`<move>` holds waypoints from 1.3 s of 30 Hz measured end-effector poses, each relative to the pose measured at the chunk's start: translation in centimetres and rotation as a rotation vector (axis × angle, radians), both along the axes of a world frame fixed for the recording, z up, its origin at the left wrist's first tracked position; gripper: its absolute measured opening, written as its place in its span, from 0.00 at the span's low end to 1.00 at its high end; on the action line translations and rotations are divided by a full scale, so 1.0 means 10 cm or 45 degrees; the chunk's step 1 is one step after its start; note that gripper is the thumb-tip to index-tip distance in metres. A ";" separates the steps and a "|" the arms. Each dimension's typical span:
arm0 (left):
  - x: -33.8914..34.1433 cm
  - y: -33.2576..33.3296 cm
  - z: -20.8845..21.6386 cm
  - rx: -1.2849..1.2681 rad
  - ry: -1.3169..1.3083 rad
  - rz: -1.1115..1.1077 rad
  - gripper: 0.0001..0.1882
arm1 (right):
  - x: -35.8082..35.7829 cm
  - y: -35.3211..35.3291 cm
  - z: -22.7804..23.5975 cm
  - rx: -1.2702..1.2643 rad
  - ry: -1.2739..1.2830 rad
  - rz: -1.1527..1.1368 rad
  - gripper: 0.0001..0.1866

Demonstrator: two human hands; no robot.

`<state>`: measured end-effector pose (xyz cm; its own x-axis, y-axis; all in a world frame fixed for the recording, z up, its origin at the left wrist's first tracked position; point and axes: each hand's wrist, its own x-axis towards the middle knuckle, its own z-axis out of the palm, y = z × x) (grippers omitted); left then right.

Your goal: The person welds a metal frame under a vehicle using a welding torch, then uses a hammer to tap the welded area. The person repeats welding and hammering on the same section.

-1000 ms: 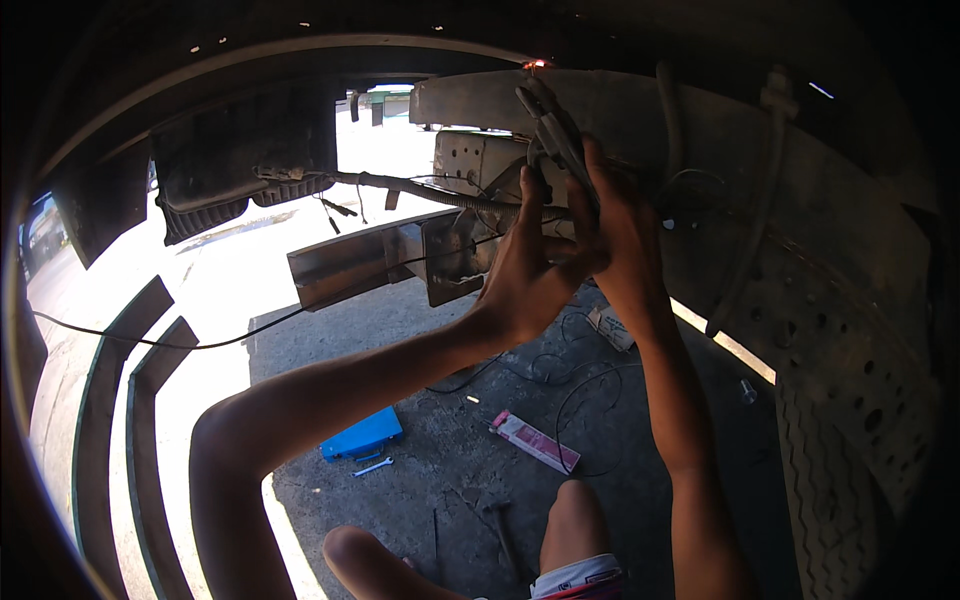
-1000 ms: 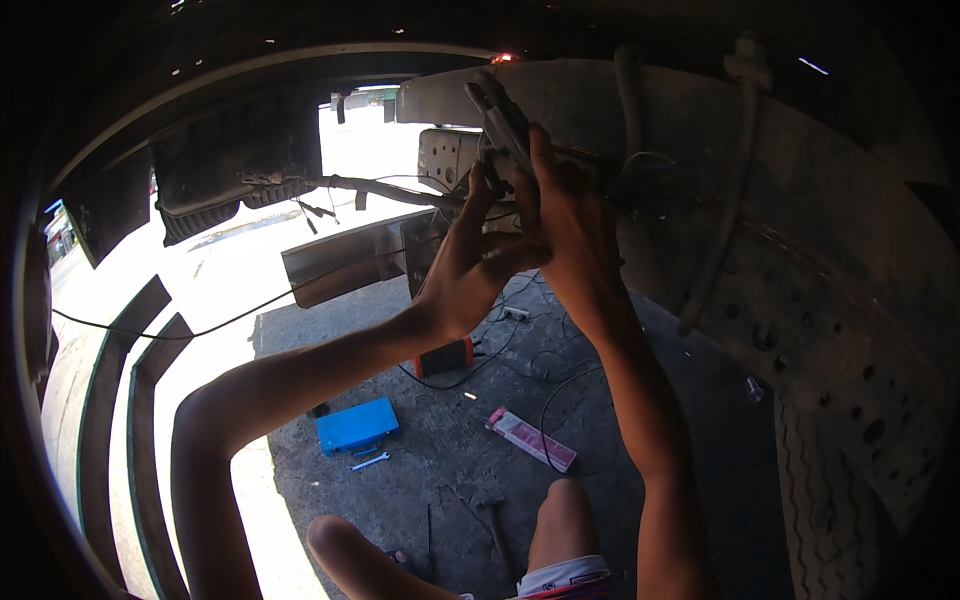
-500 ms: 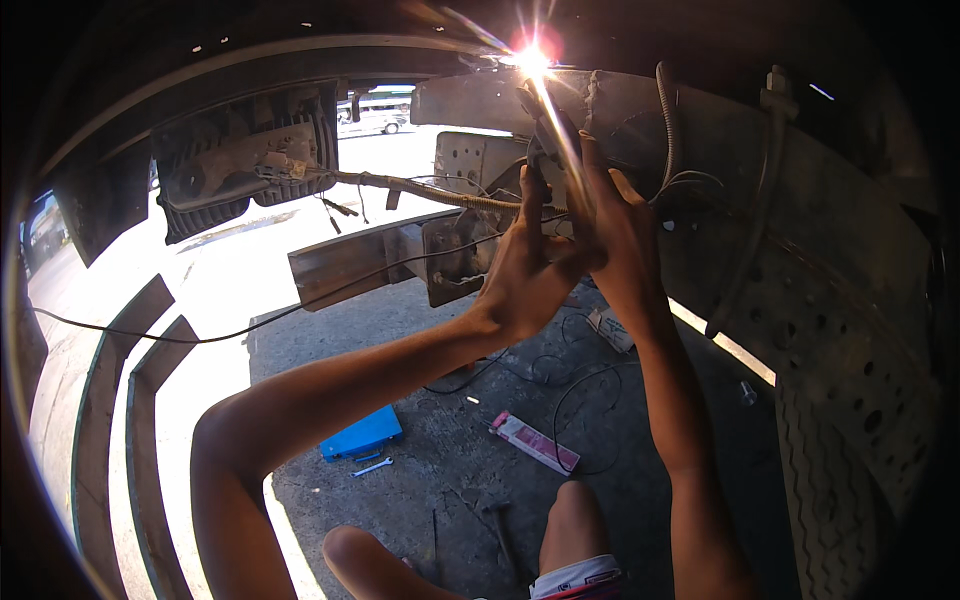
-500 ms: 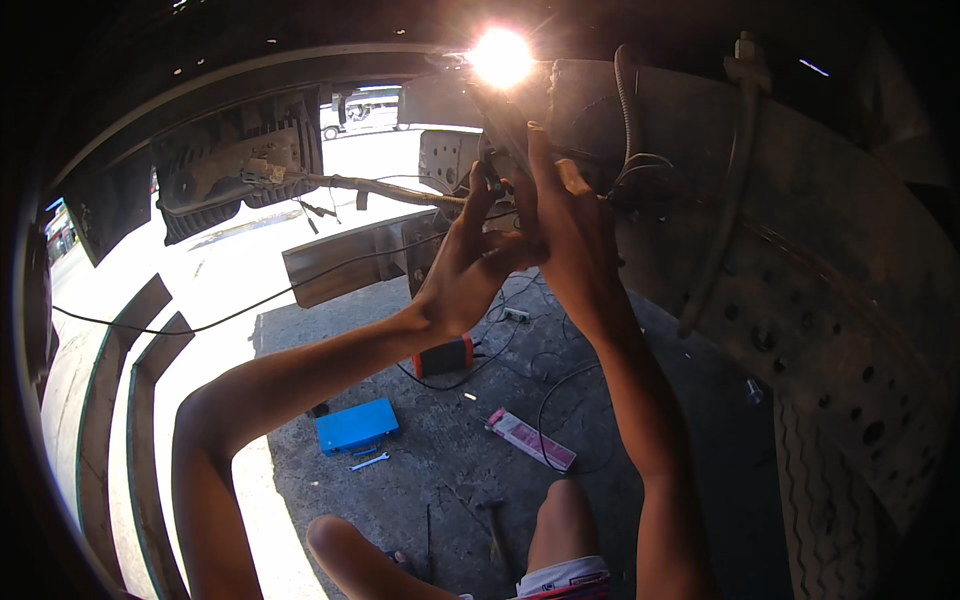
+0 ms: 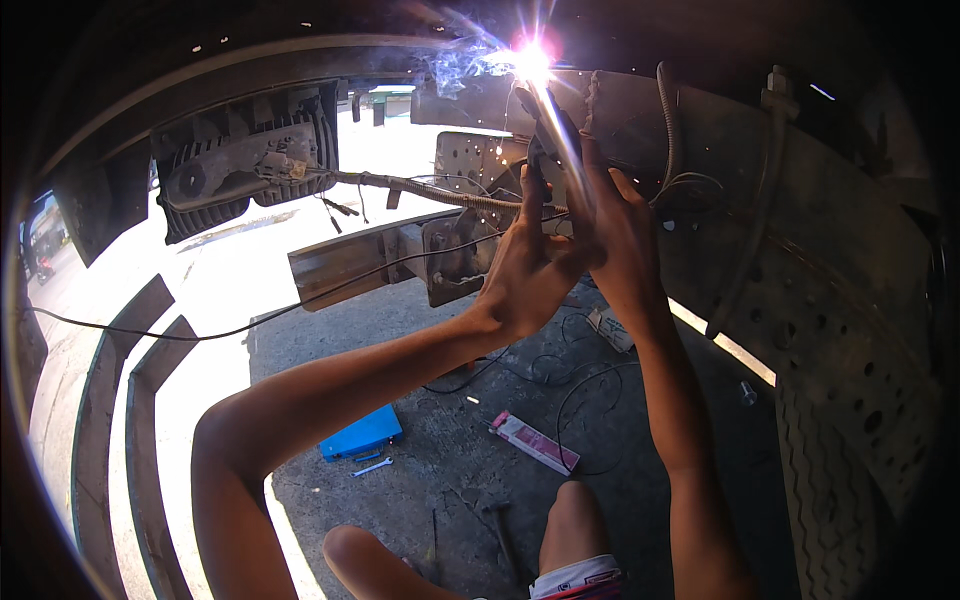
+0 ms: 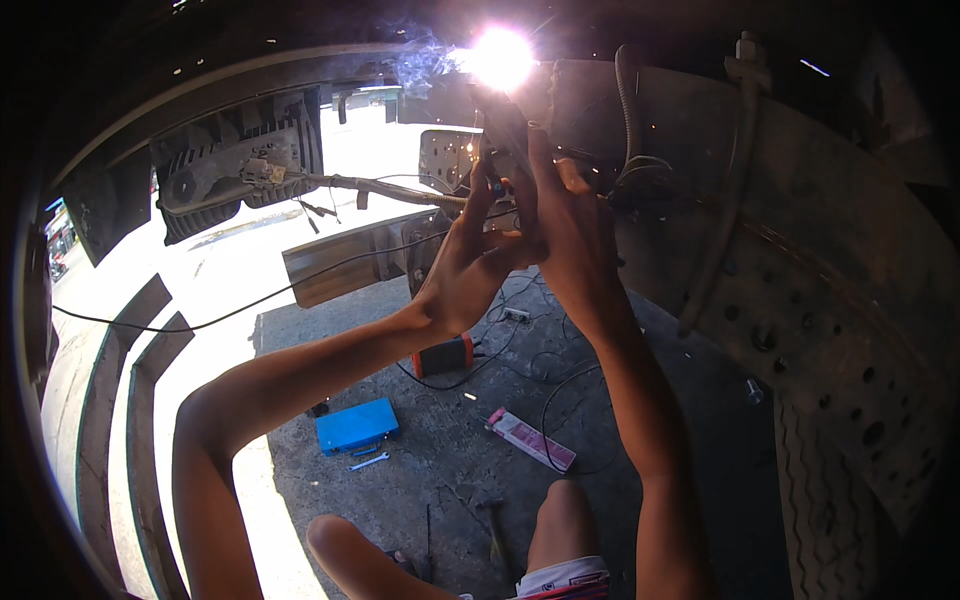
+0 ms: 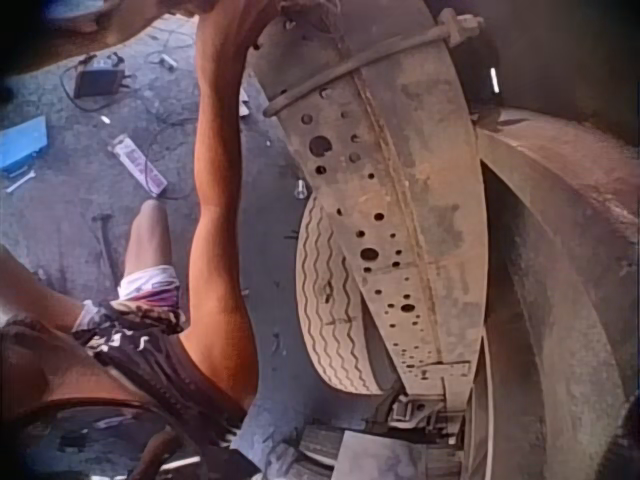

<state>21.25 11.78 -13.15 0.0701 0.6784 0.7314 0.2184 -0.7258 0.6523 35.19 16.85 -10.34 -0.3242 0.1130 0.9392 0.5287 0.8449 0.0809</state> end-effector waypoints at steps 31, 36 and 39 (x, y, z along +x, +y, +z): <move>-0.23 -1.74 -1.13 0.462 -0.248 0.300 0.18 | 1.28 -0.68 -2.65 -0.316 0.464 0.356 0.29; -0.07 -2.08 -0.82 0.670 -0.603 0.011 0.12 | 2.00 -0.82 -3.49 -0.244 0.244 -0.045 0.27; 0.00 -2.19 -0.66 0.640 -0.641 -0.025 0.08 | 2.32 -0.87 -4.06 -0.293 0.020 -0.366 0.27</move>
